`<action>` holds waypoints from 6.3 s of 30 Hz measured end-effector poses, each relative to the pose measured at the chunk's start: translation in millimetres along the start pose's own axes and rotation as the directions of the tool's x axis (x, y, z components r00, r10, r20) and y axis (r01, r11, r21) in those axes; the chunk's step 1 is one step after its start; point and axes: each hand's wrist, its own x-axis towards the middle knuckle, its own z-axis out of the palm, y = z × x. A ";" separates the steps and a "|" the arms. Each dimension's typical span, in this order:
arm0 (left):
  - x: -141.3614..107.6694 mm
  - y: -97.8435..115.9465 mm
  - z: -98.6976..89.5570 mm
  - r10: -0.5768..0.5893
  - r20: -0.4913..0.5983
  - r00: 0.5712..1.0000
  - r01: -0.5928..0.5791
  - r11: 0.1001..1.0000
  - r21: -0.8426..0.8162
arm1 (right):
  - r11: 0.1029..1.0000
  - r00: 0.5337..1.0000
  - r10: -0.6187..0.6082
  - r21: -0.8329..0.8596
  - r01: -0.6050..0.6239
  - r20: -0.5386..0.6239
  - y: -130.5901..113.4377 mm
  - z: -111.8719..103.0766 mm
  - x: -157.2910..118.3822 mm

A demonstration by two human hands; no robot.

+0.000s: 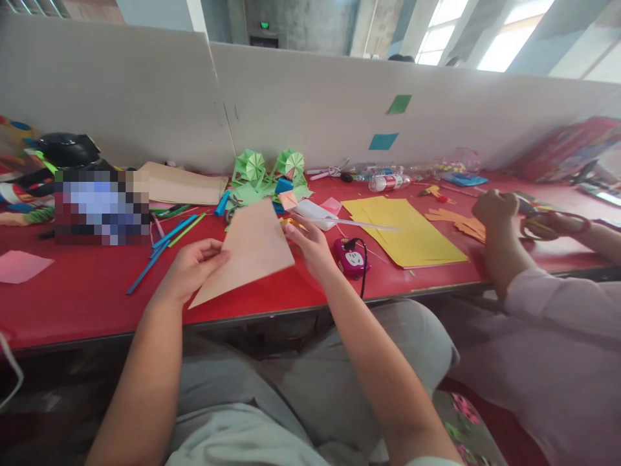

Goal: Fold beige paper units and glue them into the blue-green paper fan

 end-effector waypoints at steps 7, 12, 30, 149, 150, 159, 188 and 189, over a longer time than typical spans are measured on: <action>-0.2 6.2 17.9 -0.081 -0.026 0.996 0.071 0.959 -0.274 | 0.996 0.986 0.074 0.043 -0.081 0.148 9.7 25.9 -14.7; 1.8 2.2 13.5 -0.013 -0.074 0.997 -0.008 0.963 -0.268 | 0.991 0.982 0.121 -0.071 -0.111 0.145 24.8 25.9 -15.1; -2.4 4.3 -6.9 0.052 0.023 0.998 -0.043 0.953 -0.301 | 0.990 0.970 0.142 -0.049 -0.135 0.199 8.2 9.4 -13.0; -6.8 8.0 43.9 0.195 -0.357 0.914 -0.252 0.960 -0.121 | 0.998 0.997 0.057 0.002 -0.057 0.041 18.9 53.9 -36.3; -6.9 8.0 43.9 0.199 -0.357 0.913 -0.256 0.960 -0.118 | 0.998 0.998 0.055 0.002 -0.055 0.044 19.3 53.8 -36.2; -6.5 6.7 43.9 0.217 -0.358 0.908 -0.272 0.956 -0.113 | 0.999 0.999 0.037 0.010 -0.037 0.040 20.4 53.1 -36.2; 2.7 1.2 25.6 0.126 -0.377 0.917 -0.233 0.939 -0.252 | 0.950 0.980 -0.186 -0.241 0.197 0.069 28.8 42.4 -30.5; 2.9 1.2 25.4 0.122 -0.378 0.918 -0.232 0.938 -0.259 | 0.951 0.980 -0.185 -0.240 0.197 0.069 28.6 42.1 -30.5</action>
